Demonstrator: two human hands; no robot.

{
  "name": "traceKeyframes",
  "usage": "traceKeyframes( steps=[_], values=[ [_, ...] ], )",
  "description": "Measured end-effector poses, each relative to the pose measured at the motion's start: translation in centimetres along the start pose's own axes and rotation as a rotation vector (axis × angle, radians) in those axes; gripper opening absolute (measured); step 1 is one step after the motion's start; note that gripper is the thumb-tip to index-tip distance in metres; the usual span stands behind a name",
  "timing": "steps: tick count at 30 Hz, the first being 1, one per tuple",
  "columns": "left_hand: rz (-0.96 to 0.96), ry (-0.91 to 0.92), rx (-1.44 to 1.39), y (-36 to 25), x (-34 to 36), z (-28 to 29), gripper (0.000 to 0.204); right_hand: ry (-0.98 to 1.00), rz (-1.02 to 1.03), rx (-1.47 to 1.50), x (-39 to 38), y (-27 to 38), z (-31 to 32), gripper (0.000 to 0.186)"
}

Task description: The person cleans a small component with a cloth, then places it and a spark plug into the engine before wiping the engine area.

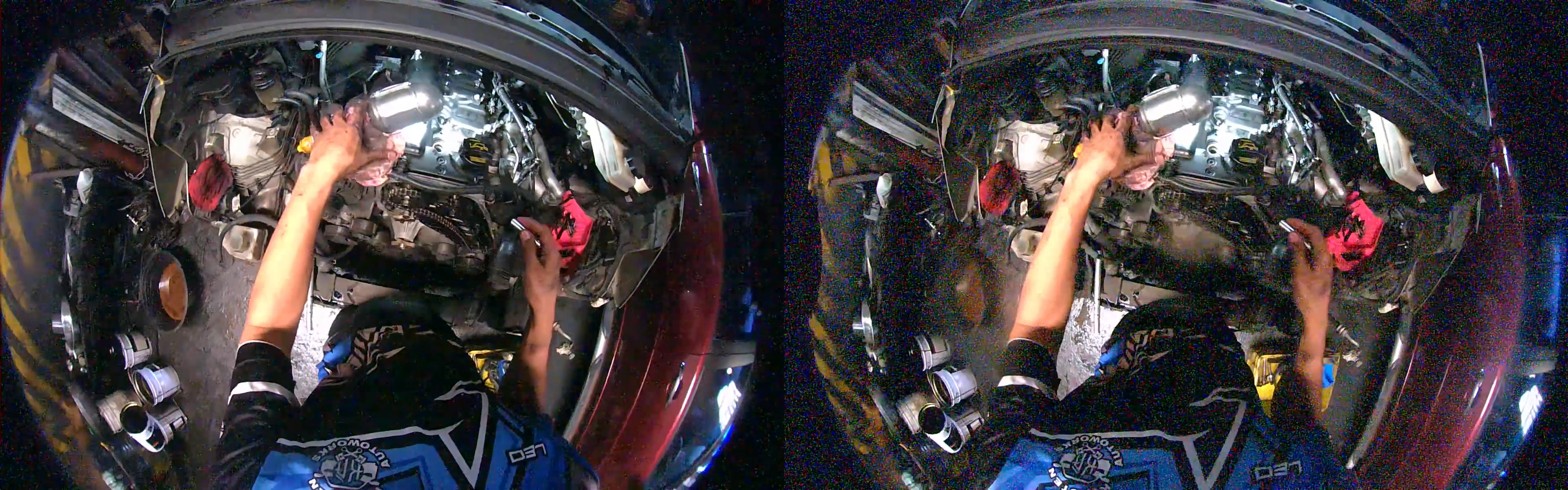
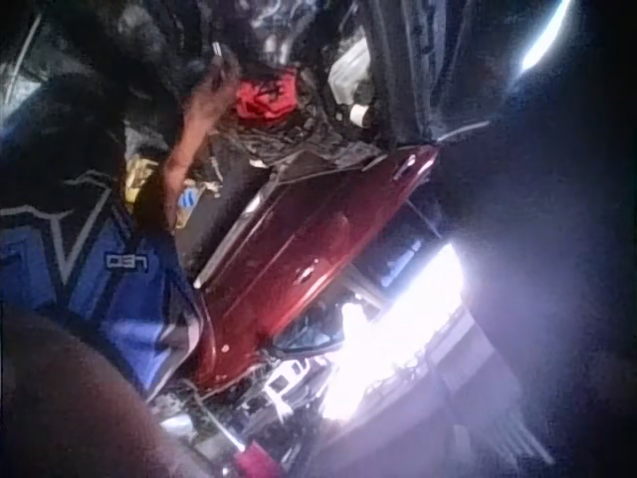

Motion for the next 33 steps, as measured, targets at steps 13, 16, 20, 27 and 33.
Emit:
traceKeyframes(
  steps=[13,16,20,27,33],
  values=[
    [-0.233,0.234,-0.719,7.1,4.8,1.5,0.089,0.102,-0.009,0.055,2.1,6.8,-8.3,0.023],
    [-0.201,0.191,-0.685,10.1,2.9,3.8,0.084,0.094,-0.097,0.053,2.3,7.3,-8.7,0.023],
    [-0.117,0.175,-0.731,14.0,0.4,3.3,0.082,0.124,-0.003,-0.058,4.1,7.9,-10.0,0.023],
    [-0.009,0.112,-0.853,15.6,-2.9,0.9,0.085,0.274,0.258,-0.227,11.3,9.4,-16.1,0.014],
    [-0.025,0.032,-0.884,14.7,-3.4,0.4,0.077,0.445,0.482,-0.554,13.7,5.8,-21.1,0.024]
  ],
)
Point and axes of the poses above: each hand's wrist, its own x-axis towards the middle knuckle, its own z-axis out of the back of the hand, y = z × x, the point moved 3 cm from there along x, towards the middle knuckle, and after that the axes turned 13 degrees about z, right-handed, at the moved point
